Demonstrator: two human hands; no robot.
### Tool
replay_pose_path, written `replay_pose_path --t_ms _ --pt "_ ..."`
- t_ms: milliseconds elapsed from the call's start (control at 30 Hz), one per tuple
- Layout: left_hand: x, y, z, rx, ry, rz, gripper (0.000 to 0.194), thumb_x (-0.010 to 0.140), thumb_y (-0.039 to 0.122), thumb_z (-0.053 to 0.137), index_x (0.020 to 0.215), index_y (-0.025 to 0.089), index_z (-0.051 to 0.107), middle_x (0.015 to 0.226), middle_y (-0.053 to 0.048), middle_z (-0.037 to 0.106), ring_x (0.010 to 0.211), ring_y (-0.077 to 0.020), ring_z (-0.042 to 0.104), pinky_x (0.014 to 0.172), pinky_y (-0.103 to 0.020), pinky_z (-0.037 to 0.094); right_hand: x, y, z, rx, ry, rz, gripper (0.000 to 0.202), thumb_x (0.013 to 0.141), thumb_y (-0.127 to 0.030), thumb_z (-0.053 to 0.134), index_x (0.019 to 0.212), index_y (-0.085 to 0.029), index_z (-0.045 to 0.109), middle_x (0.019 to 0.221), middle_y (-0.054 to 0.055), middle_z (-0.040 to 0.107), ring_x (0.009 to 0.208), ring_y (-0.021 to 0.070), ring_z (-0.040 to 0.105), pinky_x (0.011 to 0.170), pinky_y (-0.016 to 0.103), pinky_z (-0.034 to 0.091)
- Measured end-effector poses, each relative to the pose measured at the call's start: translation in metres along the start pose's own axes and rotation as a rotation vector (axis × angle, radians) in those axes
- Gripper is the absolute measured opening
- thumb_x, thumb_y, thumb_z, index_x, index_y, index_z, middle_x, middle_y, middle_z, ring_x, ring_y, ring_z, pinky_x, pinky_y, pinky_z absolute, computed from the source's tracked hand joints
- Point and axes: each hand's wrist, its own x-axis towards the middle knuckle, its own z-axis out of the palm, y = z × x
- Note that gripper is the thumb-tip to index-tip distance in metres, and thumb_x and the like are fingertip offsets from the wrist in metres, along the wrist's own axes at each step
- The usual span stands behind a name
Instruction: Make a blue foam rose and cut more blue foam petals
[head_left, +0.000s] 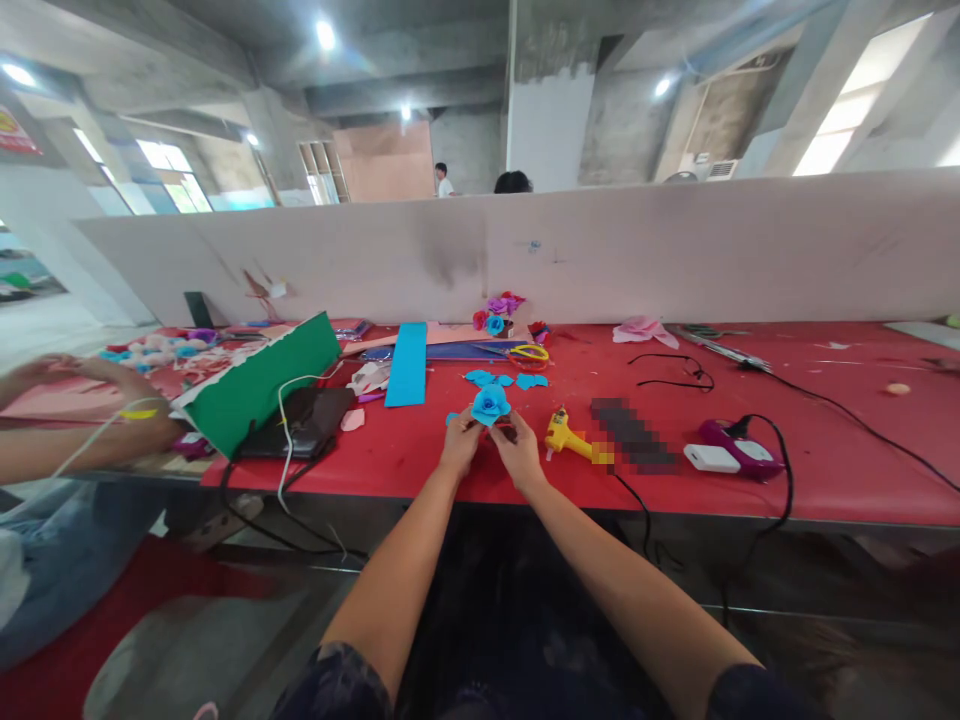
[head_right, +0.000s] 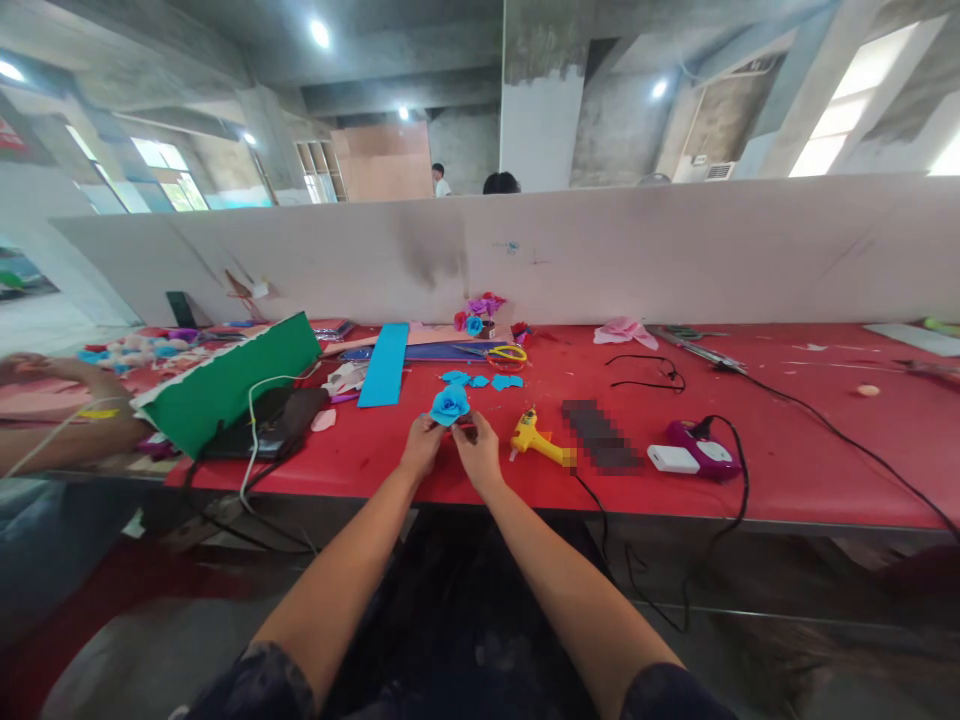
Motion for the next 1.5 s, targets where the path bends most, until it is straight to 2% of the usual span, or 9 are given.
replay_pose_path --t_ms 200,333,500,633,733,933,1167,1367,1500 --pt "-0.004 0.005 0.0 -0.025 -0.028 0.029 0.013 0.069 0.029 0.069 0.075 0.018 0.075 0.085 -0.004 0.074 0.088 -0.023 0.064 0.09 -0.039 0.047 0.0 0.004 -0.009 -0.053 0.061 -0.046 0.014 0.076 -0.032 0.06 0.078 -0.019 0.064 0.078 0.003 0.063 0.072 0.0177 0.06 0.069 0.029 0.05" --pt "-0.005 0.007 0.001 -0.034 -0.013 0.046 0.017 0.065 0.024 0.072 0.08 0.02 0.075 0.095 -0.005 0.074 0.095 -0.0239 0.064 0.092 -0.04 0.046 0.002 0.002 -0.01 -0.103 0.038 -0.101 0.009 0.074 -0.026 0.057 0.07 -0.02 0.063 0.079 0.003 0.064 0.074 0.019 0.061 0.071 0.03 0.05" --pt "-0.009 0.011 -0.001 -0.03 0.094 0.043 0.024 0.069 0.035 0.071 0.088 0.02 0.072 0.097 -0.006 0.072 0.093 -0.022 0.064 0.086 -0.036 0.048 0.005 -0.003 -0.018 -0.159 -0.004 -0.16 0.014 0.069 -0.018 0.05 0.063 -0.021 0.063 0.082 0.004 0.065 0.076 0.0191 0.061 0.072 0.03 0.049" --pt "-0.017 0.026 -0.007 0.008 0.176 0.014 0.028 0.077 0.045 0.063 0.078 0.018 0.07 0.078 -0.005 0.07 0.079 -0.02 0.064 0.077 -0.033 0.048 0.003 -0.005 -0.02 -0.19 -0.004 -0.157 0.017 0.065 -0.015 0.048 0.065 -0.02 0.063 0.081 0.005 0.067 0.076 0.0208 0.062 0.07 0.031 0.049" --pt "-0.022 0.047 -0.01 0.094 0.199 0.013 0.024 0.075 0.042 0.066 0.076 0.018 0.07 0.079 -0.005 0.07 0.081 -0.0199 0.063 0.076 -0.031 0.047 0.002 -0.006 -0.019 -0.211 -0.008 -0.147 0.016 0.066 -0.015 0.048 0.062 -0.019 0.063 0.08 0.006 0.067 0.074 0.0213 0.062 0.069 0.031 0.049" --pt "-0.023 0.074 -0.009 0.254 0.104 0.018 0.012 0.07 0.031 0.069 0.07 0.018 0.071 0.073 -0.003 0.068 0.074 -0.0182 0.059 0.069 -0.028 0.044 0.0 -0.013 -0.02 -0.24 -0.064 -0.152 0.017 0.071 -0.015 0.05 0.068 -0.019 0.067 0.084 0.007 0.07 0.079 0.0218 0.063 0.074 0.031 0.05" --pt "-0.022 0.076 -0.012 0.419 0.091 0.04 0.017 0.071 0.035 0.069 0.072 0.018 0.072 0.073 -0.004 0.07 0.071 -0.0191 0.06 0.068 -0.029 0.044 0.0 -0.012 -0.02 -0.251 -0.086 -0.169 0.02 0.074 -0.014 0.05 0.074 -0.019 0.07 0.086 0.008 0.071 0.084 0.0229 0.065 0.077 0.032 0.05" --pt "-0.022 0.079 -0.012 0.322 0.148 -0.057 0.018 0.074 0.036 0.066 0.071 0.018 0.068 0.069 -0.003 0.067 0.069 -0.018 0.06 0.065 -0.028 0.045 0.001 -0.008 -0.019 -0.245 -0.086 -0.196 0.02 0.075 -0.014 0.05 0.076 -0.019 0.07 0.087 0.008 0.071 0.083 0.0224 0.065 0.076 0.032 0.051" --pt "-0.025 0.086 -0.013 0.428 0.076 0.125 0.017 0.076 0.035 0.066 0.081 0.02 0.071 0.08 -0.005 0.069 0.076 -0.0191 0.062 0.072 -0.03 0.047 0.001 -0.007 -0.018 -0.255 -0.083 -0.201 0.021 0.076 -0.014 0.05 0.077 -0.019 0.071 0.087 0.008 0.071 0.083 0.0219 0.066 0.076 0.032 0.051"
